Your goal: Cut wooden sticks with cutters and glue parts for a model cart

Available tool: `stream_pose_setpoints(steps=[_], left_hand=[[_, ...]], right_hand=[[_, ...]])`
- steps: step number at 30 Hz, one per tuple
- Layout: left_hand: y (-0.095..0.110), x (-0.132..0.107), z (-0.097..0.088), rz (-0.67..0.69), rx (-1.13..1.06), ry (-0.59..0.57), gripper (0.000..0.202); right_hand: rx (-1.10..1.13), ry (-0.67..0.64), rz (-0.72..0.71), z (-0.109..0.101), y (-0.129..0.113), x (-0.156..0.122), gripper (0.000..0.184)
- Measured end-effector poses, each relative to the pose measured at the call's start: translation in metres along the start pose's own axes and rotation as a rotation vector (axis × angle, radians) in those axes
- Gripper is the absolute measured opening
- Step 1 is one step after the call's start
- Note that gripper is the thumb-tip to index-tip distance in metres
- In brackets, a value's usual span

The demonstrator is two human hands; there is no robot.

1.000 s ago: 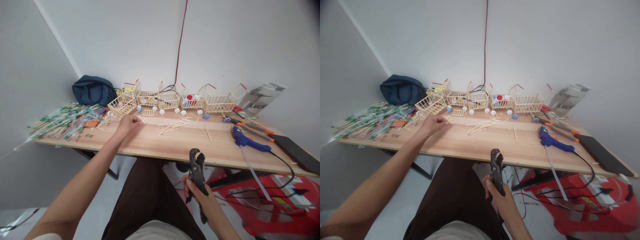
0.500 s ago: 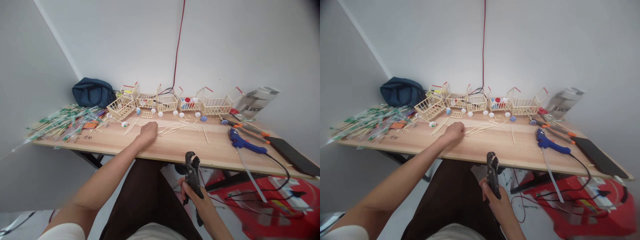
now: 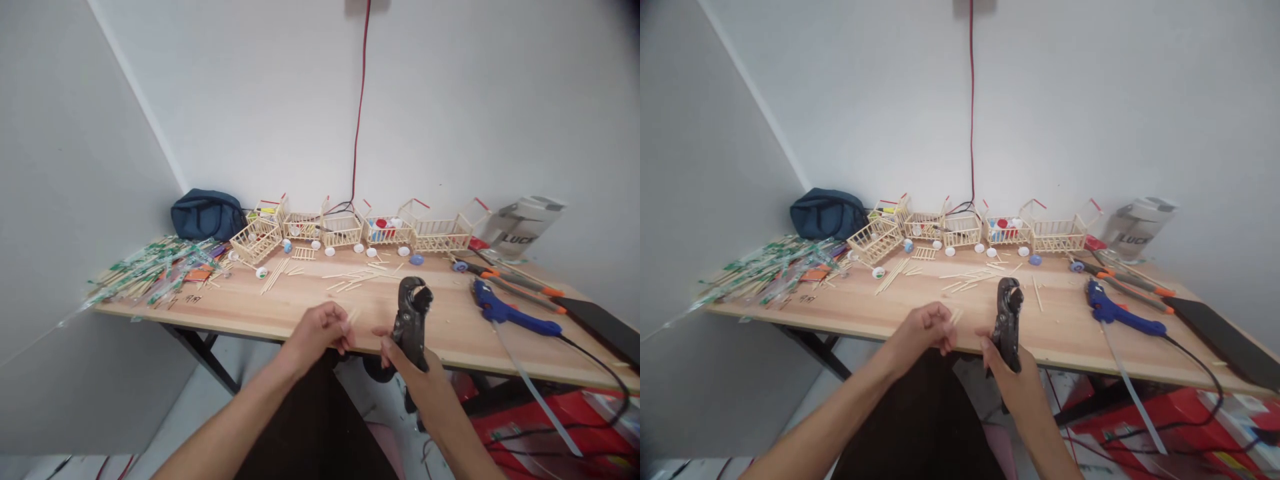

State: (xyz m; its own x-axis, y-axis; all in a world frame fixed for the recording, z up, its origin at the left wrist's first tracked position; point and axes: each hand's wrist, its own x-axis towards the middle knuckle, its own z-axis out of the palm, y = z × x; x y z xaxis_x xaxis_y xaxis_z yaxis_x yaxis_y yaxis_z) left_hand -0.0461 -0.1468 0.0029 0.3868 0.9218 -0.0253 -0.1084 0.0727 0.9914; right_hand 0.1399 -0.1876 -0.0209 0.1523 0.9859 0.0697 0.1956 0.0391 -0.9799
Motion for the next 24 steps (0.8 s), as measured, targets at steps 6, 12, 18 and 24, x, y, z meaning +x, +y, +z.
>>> stream_pose_setpoints(steps=[6,12,18,24], left_hand=[[-0.014,-0.01,0.023,0.053,-0.032,-0.004,0.024],[-0.009,0.009,0.011,0.258,0.33,0.137,0.017],[-0.013,0.035,-0.004,0.411,0.7,0.351,0.013],[-0.023,0.039,-0.009,0.351,0.827,0.354,0.016]], right_hand=[[-0.082,-0.024,-0.142,0.013,-0.014,0.018,0.03],[-0.27,-0.042,-0.272,0.021,-0.026,0.032,0.027],[-0.675,-0.021,-0.425,0.039,-0.033,0.058,0.015],[-0.87,-0.062,-0.388,0.049,-0.017,0.066,0.004]])
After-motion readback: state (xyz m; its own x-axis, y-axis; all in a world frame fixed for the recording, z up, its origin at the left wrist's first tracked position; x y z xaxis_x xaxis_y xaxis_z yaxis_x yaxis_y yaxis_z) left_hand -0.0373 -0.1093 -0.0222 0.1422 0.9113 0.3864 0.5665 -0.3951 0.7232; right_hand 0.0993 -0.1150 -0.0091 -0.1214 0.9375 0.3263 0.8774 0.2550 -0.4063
